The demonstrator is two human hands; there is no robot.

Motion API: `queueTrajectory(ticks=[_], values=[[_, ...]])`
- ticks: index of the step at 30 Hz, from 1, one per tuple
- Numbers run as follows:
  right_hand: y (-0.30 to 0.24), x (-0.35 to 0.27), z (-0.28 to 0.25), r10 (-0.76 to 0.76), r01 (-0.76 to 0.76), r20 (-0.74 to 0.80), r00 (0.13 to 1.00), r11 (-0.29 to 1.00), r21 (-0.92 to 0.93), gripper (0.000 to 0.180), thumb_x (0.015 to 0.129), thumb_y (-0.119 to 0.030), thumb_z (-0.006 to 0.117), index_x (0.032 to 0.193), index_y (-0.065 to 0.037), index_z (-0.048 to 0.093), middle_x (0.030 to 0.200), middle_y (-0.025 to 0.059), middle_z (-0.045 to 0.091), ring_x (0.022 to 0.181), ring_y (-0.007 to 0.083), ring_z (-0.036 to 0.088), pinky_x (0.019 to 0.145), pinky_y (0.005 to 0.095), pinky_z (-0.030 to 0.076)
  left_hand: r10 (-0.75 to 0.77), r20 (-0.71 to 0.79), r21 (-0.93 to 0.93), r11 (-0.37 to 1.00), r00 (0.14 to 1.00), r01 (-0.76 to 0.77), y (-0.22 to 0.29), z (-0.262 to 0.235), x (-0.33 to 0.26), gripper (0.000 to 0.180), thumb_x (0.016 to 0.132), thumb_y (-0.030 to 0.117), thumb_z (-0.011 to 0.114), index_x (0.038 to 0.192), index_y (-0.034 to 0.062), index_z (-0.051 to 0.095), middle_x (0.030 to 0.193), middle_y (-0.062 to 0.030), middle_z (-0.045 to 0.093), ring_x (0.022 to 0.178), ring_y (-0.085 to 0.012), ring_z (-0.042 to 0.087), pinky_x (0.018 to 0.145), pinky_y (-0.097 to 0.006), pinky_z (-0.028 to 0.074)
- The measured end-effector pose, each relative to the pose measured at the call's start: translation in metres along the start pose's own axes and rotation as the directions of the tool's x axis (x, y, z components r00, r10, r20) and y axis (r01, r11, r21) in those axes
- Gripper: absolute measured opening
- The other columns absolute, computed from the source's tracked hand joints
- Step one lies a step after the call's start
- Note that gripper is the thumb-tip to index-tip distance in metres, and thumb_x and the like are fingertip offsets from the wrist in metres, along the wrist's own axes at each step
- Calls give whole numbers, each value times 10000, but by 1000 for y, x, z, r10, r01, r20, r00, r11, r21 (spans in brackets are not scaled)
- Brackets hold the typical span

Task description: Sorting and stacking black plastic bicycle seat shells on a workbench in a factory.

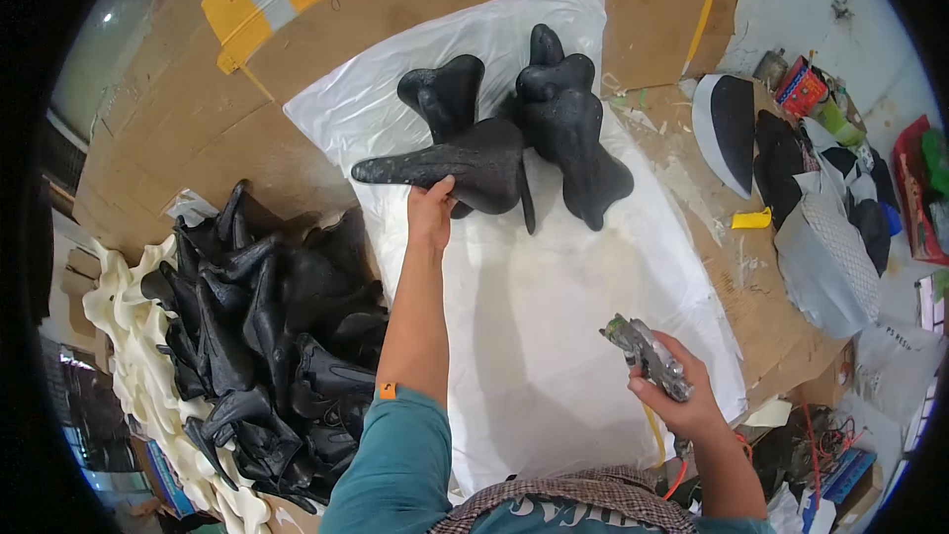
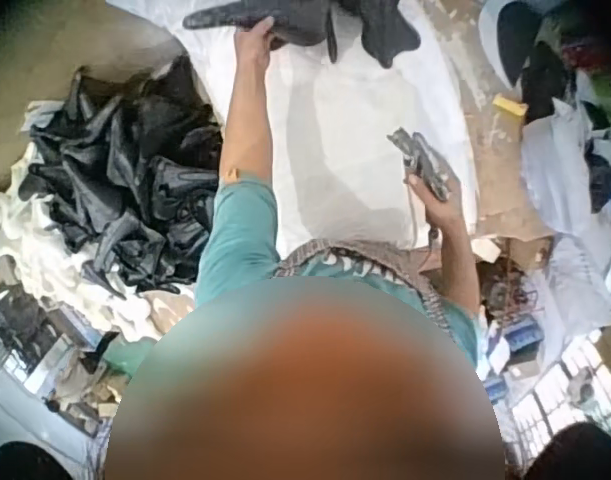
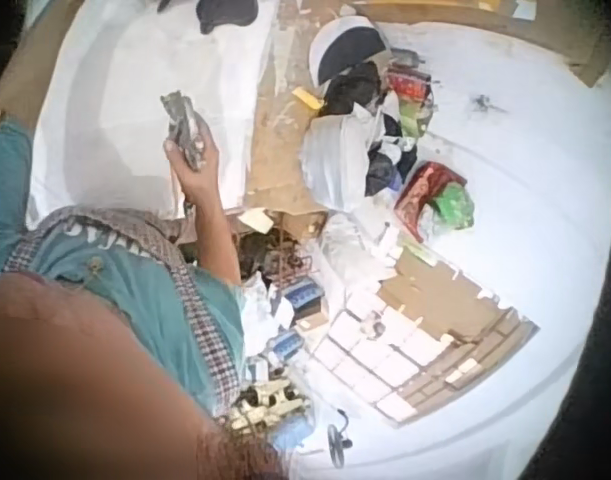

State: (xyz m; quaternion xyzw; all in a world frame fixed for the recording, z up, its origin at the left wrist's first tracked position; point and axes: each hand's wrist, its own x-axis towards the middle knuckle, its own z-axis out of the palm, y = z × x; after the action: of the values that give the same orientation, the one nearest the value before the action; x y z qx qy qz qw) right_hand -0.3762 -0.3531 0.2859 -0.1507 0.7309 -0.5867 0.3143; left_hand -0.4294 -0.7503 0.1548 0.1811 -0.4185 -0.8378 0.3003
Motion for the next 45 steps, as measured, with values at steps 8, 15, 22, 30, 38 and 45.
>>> queueTrajectory(ticks=[8,15,22,30,38,45], values=[[14,4,9,-56,56,58,997,998,-3,501,761,-85,669,1205,16,461,871,31,590,806,83,545,726,238,451,-210,143,-84,971,967,223,-1,-2,6,420,686,-17,441,1098,-16,520,1093,-118,576,1036,-257,523,941,-366,381],[19,3,3,-19,20,24,1000,999,-38,498,760,-91,670,1201,16,464,883,37,589,824,86,551,740,243,452,-144,207,138,984,968,117,-39,88,34,379,720,-80,467,1091,-19,511,1068,-88,562,1000,-212,518,904,-306,376],[19,-4,-4,-21,21,-2,1000,996,-87,510,754,-98,680,1201,15,463,875,42,595,816,96,563,743,250,458,-23,191,176,984,981,-11,-60,99,38,317,733,-76,542,1039,1,514,995,-61,565,941,-164,522,850,-280,393],[15,-14,4,-82,88,57,995,989,-116,510,762,-94,680,1206,15,455,880,47,596,812,91,558,734,248,458,136,0,107,985,991,-135,15,32,2,203,710,63,597,898,43,522,886,-65,565,834,-162,526,759,-281,424],[34,-12,-7,-69,71,24,997,995,-67,508,760,-74,675,1207,19,454,877,45,591,805,98,565,729,242,462,477,23,-518,757,879,-397,104,-75,-24,351,877,286,528,1100,16,512,1055,-135,566,1014,-265,509,908,-424,406],[25,-14,2,-67,73,48,997,989,-130,517,748,-74,683,1205,21,459,865,57,601,804,105,577,731,246,463,451,58,881,397,891,-258,-89,113,8,386,714,197,708,1002,13,527,852,-151,600,781,-335,586,738,-375,469]])
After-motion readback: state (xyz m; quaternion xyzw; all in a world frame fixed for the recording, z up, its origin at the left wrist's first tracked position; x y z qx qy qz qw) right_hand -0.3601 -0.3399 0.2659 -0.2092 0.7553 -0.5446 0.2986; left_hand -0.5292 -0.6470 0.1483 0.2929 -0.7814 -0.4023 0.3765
